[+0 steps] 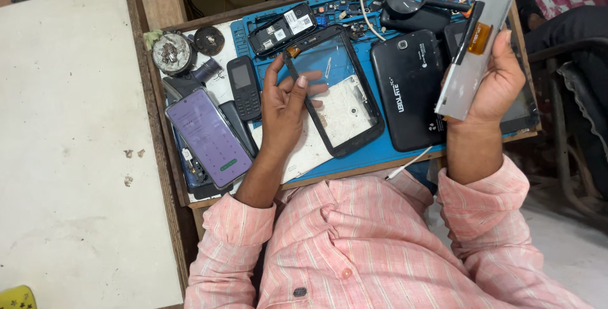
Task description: The person handles several disassembled mobile phones and tablets on a cluttered workbench. They pick up, turn over, and examine various components such as back covers, screens, and internal chassis, then place them back on the table.
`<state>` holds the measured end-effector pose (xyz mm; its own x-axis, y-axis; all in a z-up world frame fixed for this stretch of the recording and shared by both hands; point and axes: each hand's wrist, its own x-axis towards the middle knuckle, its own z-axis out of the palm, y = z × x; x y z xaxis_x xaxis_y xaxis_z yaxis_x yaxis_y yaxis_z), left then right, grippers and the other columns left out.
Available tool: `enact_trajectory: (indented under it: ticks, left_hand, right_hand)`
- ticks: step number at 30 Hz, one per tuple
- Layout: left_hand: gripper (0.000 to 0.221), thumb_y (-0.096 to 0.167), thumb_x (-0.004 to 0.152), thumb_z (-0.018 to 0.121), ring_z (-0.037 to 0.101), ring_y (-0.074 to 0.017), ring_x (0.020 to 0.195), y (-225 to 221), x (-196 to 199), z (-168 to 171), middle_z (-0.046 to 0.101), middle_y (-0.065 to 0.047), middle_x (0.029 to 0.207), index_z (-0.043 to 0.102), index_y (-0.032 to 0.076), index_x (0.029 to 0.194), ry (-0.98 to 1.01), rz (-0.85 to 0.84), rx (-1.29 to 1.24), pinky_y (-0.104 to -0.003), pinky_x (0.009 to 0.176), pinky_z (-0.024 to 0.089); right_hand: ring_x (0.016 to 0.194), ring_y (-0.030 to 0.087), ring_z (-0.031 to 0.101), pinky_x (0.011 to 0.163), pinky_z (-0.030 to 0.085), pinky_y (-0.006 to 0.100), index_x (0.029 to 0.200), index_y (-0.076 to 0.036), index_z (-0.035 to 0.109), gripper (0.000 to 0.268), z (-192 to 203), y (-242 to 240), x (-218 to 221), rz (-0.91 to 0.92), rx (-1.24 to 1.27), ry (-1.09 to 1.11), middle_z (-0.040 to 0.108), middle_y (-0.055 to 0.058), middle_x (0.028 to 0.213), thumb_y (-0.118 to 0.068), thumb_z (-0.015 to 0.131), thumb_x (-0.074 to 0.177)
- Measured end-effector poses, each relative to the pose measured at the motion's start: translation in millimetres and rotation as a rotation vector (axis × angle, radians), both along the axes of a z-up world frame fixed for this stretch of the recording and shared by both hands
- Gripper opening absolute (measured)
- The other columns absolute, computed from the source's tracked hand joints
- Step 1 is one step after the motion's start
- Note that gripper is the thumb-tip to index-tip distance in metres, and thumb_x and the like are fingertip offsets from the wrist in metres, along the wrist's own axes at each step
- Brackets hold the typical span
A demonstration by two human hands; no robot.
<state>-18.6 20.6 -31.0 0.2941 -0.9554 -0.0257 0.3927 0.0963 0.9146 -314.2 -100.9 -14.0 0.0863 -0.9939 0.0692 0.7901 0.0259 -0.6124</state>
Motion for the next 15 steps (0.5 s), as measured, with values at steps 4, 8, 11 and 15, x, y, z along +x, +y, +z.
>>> enact_trajectory:
  ticks: [4, 8, 11, 15]
  left_hand:
    - [0.065, 0.024, 0.106, 0.059, 0.075, -0.0265, 0.099, 1.9, 0.7, 1.2, 0.07, -0.025, 0.122, 0.024, 0.008, 0.158, 0.0, -0.007, -0.02, -0.033, 0.075, 0.062]
    - [0.066, 0.021, 0.106, 0.061, 0.073, -0.0281, 0.102, 2.0, 0.9, 5.2, 0.068, -0.026, 0.126, 0.025, 0.007, 0.159, 0.168, 0.048, -0.036, -0.034, 0.076, 0.062]
    - [0.068, 0.021, 0.104, 0.061, 0.074, -0.0288, 0.101, 0.0, 13.2, 12.9, 0.069, -0.025, 0.125, 0.022, 0.009, 0.158, 0.246, 0.123, 0.029, -0.034, 0.075, 0.062]
    - [0.069, 0.024, 0.105, 0.062, 0.076, -0.0262, 0.098, 7.9, 55.1, 31.5, 0.071, -0.023, 0.125, 0.022, 0.006, 0.159, 0.072, 0.178, 0.094, -0.031, 0.076, 0.063]
  right_hand:
    - [0.085, 0.014, 0.067, 0.068, 0.051, 0.02, 0.124, 0.0, 0.06, 0.024, -0.3, 2.9, -5.9, 0.124, -0.011, -0.132, 0.068, 0.01, 0.105, -0.022, 0.051, 0.123]
    - [0.075, 0.012, 0.065, 0.058, 0.05, 0.02, 0.141, -0.003, 0.059, 0.029, -1.0, 3.9, -7.8, 0.213, -0.018, -0.222, 0.066, 0.008, 0.098, -0.014, 0.053, 0.116]
    - [0.071, 0.011, 0.062, 0.058, 0.05, 0.02, 0.143, -0.001, 0.053, 0.039, -4.1, 6.0, -6.4, 0.319, -0.12, -0.342, 0.062, 0.006, 0.096, -0.019, 0.054, 0.108]
    - [0.066, 0.011, 0.057, 0.058, 0.047, 0.021, 0.151, 0.001, 0.043, 0.044, -3.4, 10.2, -7.4, 0.353, -0.154, -0.339, 0.056, 0.005, 0.091, -0.024, 0.05, 0.115]
